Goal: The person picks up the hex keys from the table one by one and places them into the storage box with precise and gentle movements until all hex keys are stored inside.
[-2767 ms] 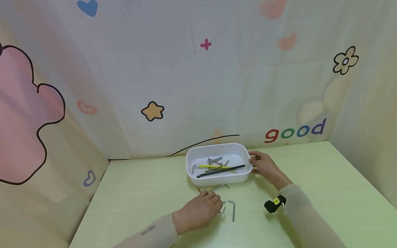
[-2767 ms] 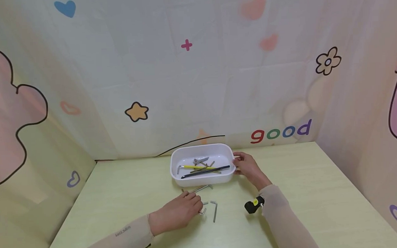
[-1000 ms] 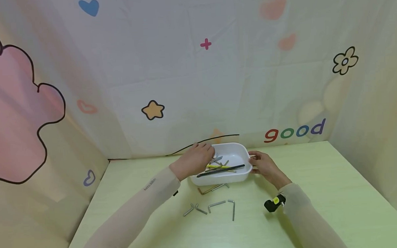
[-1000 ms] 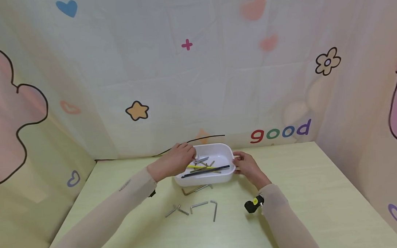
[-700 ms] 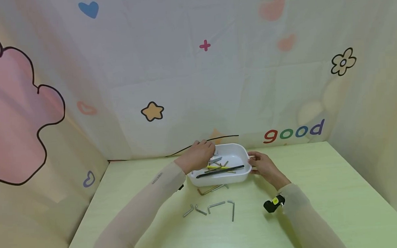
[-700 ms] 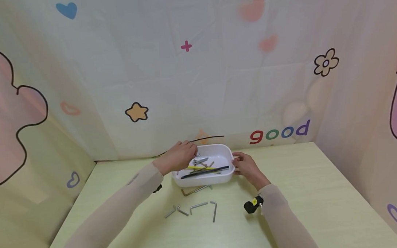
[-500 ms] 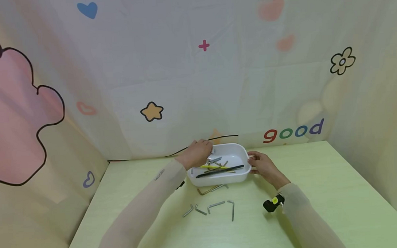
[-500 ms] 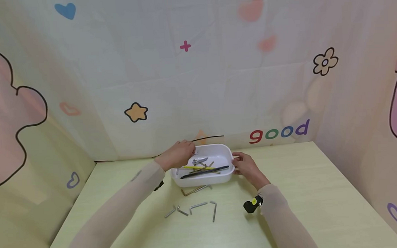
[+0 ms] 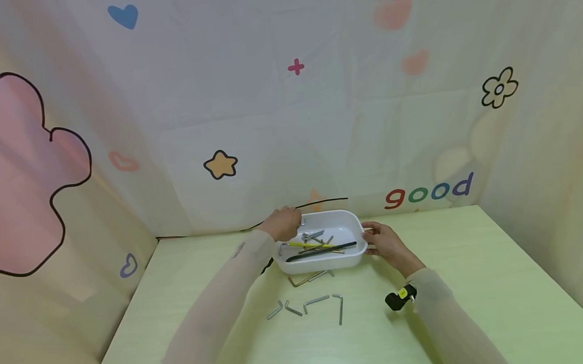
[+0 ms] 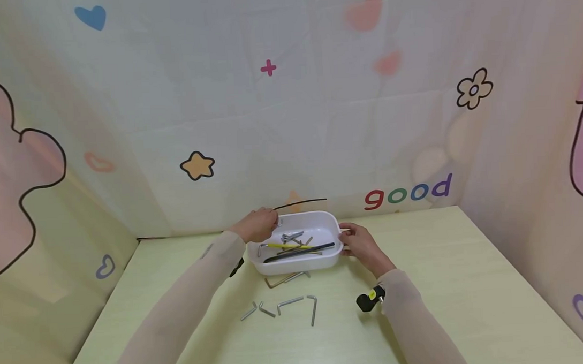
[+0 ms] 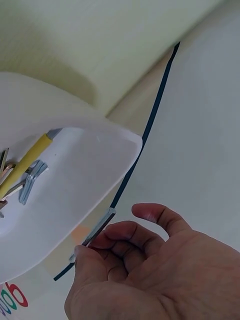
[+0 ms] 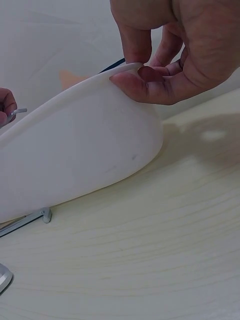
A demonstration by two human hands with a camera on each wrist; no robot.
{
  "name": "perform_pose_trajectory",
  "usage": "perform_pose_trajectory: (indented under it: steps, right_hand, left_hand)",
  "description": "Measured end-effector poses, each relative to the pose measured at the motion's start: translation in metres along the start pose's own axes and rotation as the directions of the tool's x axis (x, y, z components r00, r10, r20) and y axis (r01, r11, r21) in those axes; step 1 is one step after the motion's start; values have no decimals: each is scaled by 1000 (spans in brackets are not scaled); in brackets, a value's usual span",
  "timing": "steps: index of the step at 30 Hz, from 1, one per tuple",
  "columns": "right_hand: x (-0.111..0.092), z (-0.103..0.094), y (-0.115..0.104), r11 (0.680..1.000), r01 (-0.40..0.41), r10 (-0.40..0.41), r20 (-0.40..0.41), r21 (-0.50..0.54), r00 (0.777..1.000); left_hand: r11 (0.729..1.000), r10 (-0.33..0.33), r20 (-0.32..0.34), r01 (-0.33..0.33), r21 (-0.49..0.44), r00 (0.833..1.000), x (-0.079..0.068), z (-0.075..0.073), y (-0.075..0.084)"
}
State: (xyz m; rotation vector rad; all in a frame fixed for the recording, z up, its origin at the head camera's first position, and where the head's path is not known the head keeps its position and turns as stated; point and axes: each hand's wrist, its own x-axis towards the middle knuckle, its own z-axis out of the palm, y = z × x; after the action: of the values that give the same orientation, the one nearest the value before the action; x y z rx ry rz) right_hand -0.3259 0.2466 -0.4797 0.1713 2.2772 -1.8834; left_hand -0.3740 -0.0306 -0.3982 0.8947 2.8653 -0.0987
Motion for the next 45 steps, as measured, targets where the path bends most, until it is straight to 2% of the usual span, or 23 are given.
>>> perform_pose_trajectory:
  steps: [5, 11, 17, 21, 28, 31, 37, 45]
  right_hand:
    - [1, 0, 0, 1000, 7, -7, 5, 3, 1000]
    - [1, 0, 1, 1000, 18, -18, 6, 3, 1000]
    - [2, 0, 2, 1000, 20, -20, 0, 1, 1000]
    - [2, 1, 2, 1000, 15, -15, -2, 3, 1000]
    - [1, 2, 0, 1000, 11, -11, 1, 6, 1000]
    - [1, 2, 0, 1000, 8, -8, 2, 2, 1000]
    - [2, 0, 1, 1000, 3, -3, 0, 3, 1000]
    - [2, -1, 2, 1000, -8, 8, -7, 9, 1000]
  left_hand:
    - [997, -19, 23, 21, -69, 1000, 4, -3, -2]
    - [987, -70, 78, 81, -138, 994, 7, -7, -2]
    - [970, -141, 114, 160, -183, 983, 17, -2, -6]
    - [965, -155, 134, 180, -193, 979, 21, 1, -7]
    - [964, -152, 130, 176, -200, 980, 18, 1, -5]
    - [962, -147, 106, 167, -215, 983, 19, 2, -5]
    - [964, -97, 32, 102, -244, 995, 22, 8, -9]
    - [966, -47, 2, 46, -255, 999, 15, 9, -6]
